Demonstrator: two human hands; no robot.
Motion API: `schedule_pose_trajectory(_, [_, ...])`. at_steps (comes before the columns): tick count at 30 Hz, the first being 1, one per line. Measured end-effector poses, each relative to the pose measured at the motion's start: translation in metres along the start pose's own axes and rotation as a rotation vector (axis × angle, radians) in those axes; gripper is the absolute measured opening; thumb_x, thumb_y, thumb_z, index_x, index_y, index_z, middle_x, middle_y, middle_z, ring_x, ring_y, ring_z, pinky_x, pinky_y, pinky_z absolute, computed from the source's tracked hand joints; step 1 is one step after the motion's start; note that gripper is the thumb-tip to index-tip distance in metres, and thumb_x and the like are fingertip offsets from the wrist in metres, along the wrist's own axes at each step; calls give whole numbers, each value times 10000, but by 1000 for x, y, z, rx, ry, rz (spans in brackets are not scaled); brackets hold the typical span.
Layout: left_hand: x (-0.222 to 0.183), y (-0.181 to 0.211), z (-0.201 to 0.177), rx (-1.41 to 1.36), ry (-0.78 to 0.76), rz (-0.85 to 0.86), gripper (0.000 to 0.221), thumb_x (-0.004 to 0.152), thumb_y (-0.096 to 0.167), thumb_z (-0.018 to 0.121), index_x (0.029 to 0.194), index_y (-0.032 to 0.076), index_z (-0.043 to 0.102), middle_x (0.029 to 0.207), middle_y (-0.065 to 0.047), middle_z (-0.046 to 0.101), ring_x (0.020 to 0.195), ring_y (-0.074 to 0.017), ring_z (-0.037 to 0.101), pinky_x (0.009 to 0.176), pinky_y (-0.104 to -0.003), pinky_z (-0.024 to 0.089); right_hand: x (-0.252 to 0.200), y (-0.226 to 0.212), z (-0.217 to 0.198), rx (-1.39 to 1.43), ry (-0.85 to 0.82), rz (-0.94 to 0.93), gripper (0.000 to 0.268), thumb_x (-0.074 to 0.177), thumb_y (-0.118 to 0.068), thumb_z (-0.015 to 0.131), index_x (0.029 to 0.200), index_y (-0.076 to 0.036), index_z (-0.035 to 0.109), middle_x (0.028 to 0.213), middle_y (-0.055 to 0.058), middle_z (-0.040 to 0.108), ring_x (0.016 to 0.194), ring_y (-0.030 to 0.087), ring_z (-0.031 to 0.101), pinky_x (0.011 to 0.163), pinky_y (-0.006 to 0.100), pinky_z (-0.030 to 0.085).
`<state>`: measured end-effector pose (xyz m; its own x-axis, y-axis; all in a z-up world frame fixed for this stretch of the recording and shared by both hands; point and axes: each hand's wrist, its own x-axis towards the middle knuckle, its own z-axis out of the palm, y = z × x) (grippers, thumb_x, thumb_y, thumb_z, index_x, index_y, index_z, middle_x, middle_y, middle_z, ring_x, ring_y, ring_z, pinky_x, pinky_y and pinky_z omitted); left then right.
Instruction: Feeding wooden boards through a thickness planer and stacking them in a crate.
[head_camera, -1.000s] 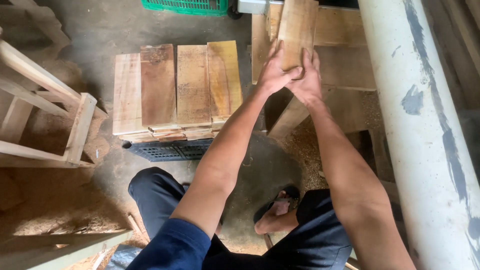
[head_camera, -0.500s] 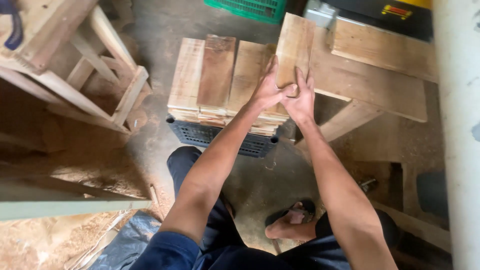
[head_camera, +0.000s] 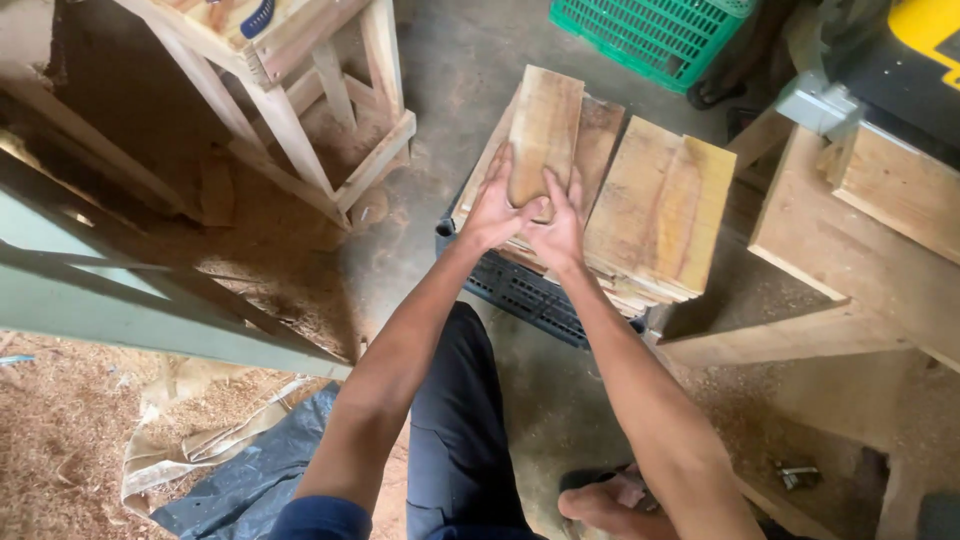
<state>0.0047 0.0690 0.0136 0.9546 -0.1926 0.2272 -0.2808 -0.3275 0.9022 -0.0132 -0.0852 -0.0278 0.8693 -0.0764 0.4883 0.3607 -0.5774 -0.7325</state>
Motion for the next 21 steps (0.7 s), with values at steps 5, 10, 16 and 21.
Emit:
schedule_pose_trajectory(5, [11,-46,-20,9,25,-27,1087,798,401,809,1605,-22,216,1634,-281,274,1524,-428,267,1282,-549,161,5,19,50,-28,-75,73,888,640,-187,882,1471,-220,571,1631,239,264,1431,462,406,1203,486,390])
schedule_pose_trajectory(10, [19,-70,-26,-37,1,-61,1115,761,436,818,1609,6,235,1630,-243,305,1520,-398,283,1281,-547,131,8,42,73,-382,-169,48,953,657,-523,860,1504,-272,501,1634,190,291,1468,523,298,1248,629,172])
schedule_pose_trajectory(16, [21,-100,-25,41,-92,-9,1059,755,209,752,1634,17,192,1661,-235,246,1518,-450,232,1266,-602,99,3,33,83,-773,-243,-308,824,806,-483,742,1488,-120,457,1573,180,426,1492,392,357,1182,699,156])
schedule_pose_trajectory(21, [30,-98,-26,59,-101,77,1036,733,82,692,1623,-31,174,1657,-298,217,1516,-497,205,1251,-639,105,8,28,84,-837,-295,-255,807,864,-477,664,1534,-118,395,1600,193,384,1500,331,351,1185,688,117])
